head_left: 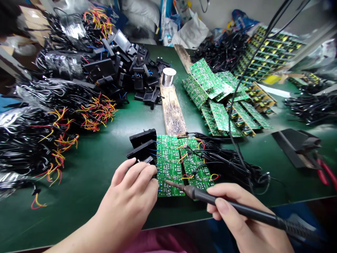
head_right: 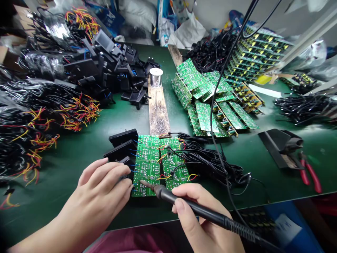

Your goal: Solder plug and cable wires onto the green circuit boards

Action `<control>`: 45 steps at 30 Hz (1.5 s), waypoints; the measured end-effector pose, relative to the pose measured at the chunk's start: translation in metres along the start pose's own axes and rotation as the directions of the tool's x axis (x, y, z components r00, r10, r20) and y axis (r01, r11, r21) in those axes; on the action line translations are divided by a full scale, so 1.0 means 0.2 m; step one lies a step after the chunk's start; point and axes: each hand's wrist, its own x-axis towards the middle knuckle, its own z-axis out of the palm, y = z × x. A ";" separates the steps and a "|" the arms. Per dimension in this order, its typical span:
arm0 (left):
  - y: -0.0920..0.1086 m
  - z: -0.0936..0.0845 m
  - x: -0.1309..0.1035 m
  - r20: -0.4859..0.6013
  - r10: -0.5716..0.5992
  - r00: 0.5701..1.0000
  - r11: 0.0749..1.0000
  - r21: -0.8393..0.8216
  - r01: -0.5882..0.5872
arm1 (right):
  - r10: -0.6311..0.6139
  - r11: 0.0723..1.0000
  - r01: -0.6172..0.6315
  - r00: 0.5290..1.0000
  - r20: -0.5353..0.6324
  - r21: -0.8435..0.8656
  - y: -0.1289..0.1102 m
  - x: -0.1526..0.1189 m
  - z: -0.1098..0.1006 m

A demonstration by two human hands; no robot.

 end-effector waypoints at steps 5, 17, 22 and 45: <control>0.01 0.00 0.02 0.034 -0.007 0.999 1.000 0.025 0.006 | 0.016 1.000 -0.016 1.000 0.024 0.026 -0.01 0.01 0.01; 0.02 0.01 0.02 0.039 -0.001 0.999 0.997 0.078 -0.002 | 0.023 1.000 -0.023 0.998 0.064 -0.008 -0.01 0.00 0.00; 0.02 0.01 0.03 0.054 -0.006 0.999 0.997 0.081 0.002 | 0.018 0.999 -0.015 0.997 0.074 -0.030 -0.01 0.00 0.01; 0.01 0.01 0.03 0.032 -0.027 0.999 0.998 0.057 0.025 | 0.059 0.972 0.026 0.934 -0.352 0.234 0.00 0.00 0.01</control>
